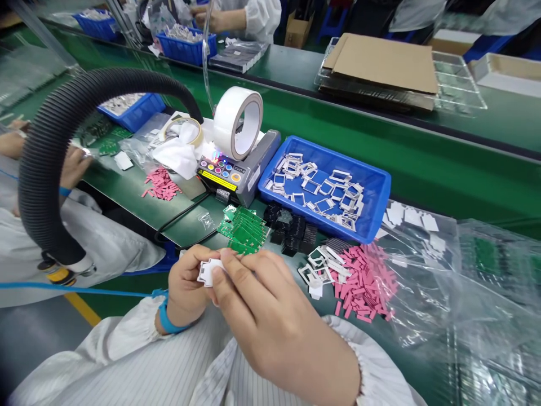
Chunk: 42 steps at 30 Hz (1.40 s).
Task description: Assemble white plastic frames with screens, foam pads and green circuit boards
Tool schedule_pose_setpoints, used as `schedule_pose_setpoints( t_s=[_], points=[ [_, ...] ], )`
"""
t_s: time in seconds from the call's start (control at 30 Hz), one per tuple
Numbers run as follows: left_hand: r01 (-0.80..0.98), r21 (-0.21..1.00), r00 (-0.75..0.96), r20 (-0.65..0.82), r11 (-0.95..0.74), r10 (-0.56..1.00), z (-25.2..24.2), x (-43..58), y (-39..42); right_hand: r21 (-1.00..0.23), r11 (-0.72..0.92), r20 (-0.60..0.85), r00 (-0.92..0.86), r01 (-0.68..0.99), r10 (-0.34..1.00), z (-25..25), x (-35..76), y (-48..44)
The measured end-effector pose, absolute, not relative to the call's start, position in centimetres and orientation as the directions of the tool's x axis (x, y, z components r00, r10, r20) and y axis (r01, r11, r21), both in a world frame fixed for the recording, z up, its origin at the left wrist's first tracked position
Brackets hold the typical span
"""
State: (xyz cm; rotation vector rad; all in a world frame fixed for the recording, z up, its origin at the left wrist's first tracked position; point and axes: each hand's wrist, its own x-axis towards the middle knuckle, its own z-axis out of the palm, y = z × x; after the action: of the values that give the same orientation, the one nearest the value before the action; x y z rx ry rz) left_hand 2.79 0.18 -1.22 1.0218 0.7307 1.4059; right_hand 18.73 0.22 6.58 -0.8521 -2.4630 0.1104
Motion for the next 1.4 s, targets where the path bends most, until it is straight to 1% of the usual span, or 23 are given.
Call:
schedule_pose_setpoints(
  t_s=[0.17, 0.27, 0.43, 0.5, 0.57, 0.73, 0.8, 0.9, 1.03, 1.1, 1.17, 1.23, 1.3, 1.33, 1.4],
  points=[
    [-0.359, 0.925, 0.132, 0.18, -0.122, 0.975, -1.5, 2.5, -0.2, -0.202, 0.802, 0.477, -0.658, 0.562, 0.582, 6.2, 18.7, 0.1],
    [-0.321, 0.932, 0.158, 0.227, -0.167, 0.961, -1.9, 2.0, -0.5, -0.2, 0.806, 0.483, -0.66, 0.557, 0.576, 6.0, 18.7, -0.2],
    [-0.247, 0.929, 0.252, 0.335, -0.274, 0.908, -1.7, 1.3, -0.1, -0.218, 0.824, 0.524, -0.649, 0.524, 0.551, 6.4, 18.7, -0.3],
    [-0.275, 0.916, 0.286, 0.369, -0.293, 0.885, -1.5, 1.4, -0.1, -0.239, 0.83, 0.536, -0.645, 0.503, 0.545, 6.5, 18.6, -0.3],
    [-0.337, 0.903, 0.308, 0.374, -0.268, 0.875, -1.4, 1.6, -0.2, -0.247, 0.837, 0.559, -0.634, 0.489, 0.535, 6.4, 18.5, -0.4],
    [-0.468, 0.861, 0.219, 0.333, -0.2, 0.917, -0.8, 2.2, -0.8, -0.242, 0.811, 0.61, -0.567, 0.532, 0.554, 5.7, 18.1, -0.9],
    [-0.49, 0.851, 0.221, 0.331, -0.189, 0.918, -0.4, 2.2, -1.1, -0.231, 0.8, 0.608, -0.56, 0.554, 0.563, 5.8, 18.1, -1.1],
    [-0.458, 0.881, 0.27, 0.263, -0.117, 0.926, 0.1, 2.1, -1.6, -0.209, 0.808, 0.589, -0.588, 0.551, 0.554, 6.2, 18.2, -1.2],
    [-0.388, 0.92, 0.259, 0.159, -0.048, 0.953, 0.2, 2.2, -2.0, -0.23, 0.787, 0.559, -0.585, 0.572, 0.588, 6.4, 18.4, -1.5],
    [-0.406, 0.913, 0.241, 0.148, -0.039, 0.959, 0.1, 2.4, -1.7, -0.251, 0.751, 0.54, -0.556, 0.61, 0.632, 6.0, 18.3, -1.5],
    [-0.46, 0.888, 0.217, 0.128, -0.014, 0.968, -0.1, 2.6, -1.2, -0.291, 0.72, 0.52, -0.528, 0.63, 0.672, 5.4, 18.1, -1.3],
    [-0.534, 0.842, 0.213, 0.054, 0.07, 0.976, -0.3, 2.8, -0.6, -0.354, 0.705, 0.484, -0.525, 0.614, 0.7, 5.0, 17.8, -0.9],
    [-0.595, 0.771, 0.283, -0.066, 0.229, 0.957, -0.6, 3.0, -0.3, -0.401, 0.692, 0.439, -0.538, 0.6, 0.72, 4.9, 17.5, -0.6],
    [-0.621, 0.714, 0.342, -0.123, 0.323, 0.932, -0.8, 3.1, -0.2, -0.416, 0.682, 0.414, -0.542, 0.602, 0.731, 4.9, 17.6, -0.5],
    [-0.661, 0.56, 0.471, -0.208, 0.499, 0.857, -1.6, 3.4, -0.3, -0.436, 0.653, 0.373, -0.536, 0.619, 0.757, 4.9, 18.4, -0.5]
  ],
)
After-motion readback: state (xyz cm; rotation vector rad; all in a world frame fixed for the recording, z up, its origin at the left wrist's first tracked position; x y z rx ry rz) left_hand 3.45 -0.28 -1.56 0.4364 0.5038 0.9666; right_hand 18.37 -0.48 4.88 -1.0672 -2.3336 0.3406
